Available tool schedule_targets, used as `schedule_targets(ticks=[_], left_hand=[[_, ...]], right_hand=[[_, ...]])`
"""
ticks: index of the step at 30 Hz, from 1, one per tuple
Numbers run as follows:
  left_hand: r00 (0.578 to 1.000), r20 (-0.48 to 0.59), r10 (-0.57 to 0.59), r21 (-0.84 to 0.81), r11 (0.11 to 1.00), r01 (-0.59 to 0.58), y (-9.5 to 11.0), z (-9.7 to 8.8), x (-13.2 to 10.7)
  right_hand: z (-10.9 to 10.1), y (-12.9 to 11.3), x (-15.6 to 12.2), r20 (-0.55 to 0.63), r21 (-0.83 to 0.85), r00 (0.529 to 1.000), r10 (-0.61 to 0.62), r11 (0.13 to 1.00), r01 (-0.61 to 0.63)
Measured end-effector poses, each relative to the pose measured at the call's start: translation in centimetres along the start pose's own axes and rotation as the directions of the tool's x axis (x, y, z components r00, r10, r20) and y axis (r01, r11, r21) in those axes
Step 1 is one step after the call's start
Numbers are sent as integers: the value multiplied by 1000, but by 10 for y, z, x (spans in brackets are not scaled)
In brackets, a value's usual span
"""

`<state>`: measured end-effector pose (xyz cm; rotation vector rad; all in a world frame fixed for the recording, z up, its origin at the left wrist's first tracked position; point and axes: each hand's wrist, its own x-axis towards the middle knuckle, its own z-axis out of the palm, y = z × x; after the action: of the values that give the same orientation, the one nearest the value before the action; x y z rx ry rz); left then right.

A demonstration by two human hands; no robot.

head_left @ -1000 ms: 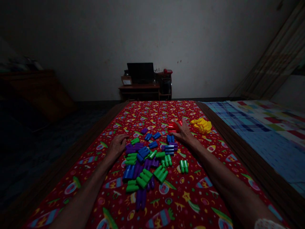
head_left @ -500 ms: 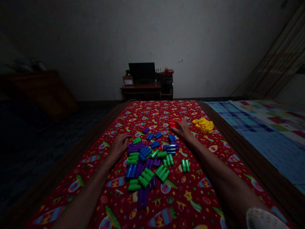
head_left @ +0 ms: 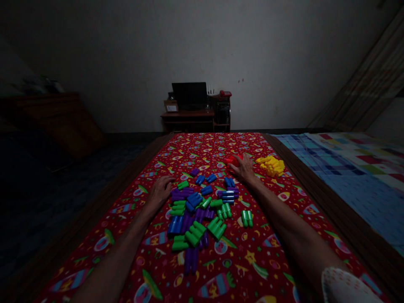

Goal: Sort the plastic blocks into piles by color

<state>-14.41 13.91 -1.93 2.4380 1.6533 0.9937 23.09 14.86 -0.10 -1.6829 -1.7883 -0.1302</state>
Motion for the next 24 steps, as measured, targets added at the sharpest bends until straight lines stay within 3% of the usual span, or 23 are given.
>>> schedule_targets(ticks=[3,7,9,12,16,20,24], left_hand=[[1000,5,-24,-17,1000,24,1,-1,1],[997,49,-60,-83,994,64,3,-2,0],[995,81,-56,-114,991,65,6,1,1],[989,146,-19,-173,984,44,17,10,7],[959,270,85,-342,940,13,47,24,29],[899,401,174,-440,898,23,88,32,49],[745,569,348,-588,806,73,112,27,50]], right_hand=[[-19,-19,-6,-26,110,998,-49,993,52],[-50,-41,-32,117,354,969,-217,921,163],[-59,-45,-53,169,375,953,-252,911,174],[-57,-47,-85,213,313,953,-217,939,144],[-34,-57,-112,262,280,955,-141,958,64],[-24,-74,-111,252,403,958,-138,915,26],[-42,-76,-104,208,577,967,-149,816,1]])
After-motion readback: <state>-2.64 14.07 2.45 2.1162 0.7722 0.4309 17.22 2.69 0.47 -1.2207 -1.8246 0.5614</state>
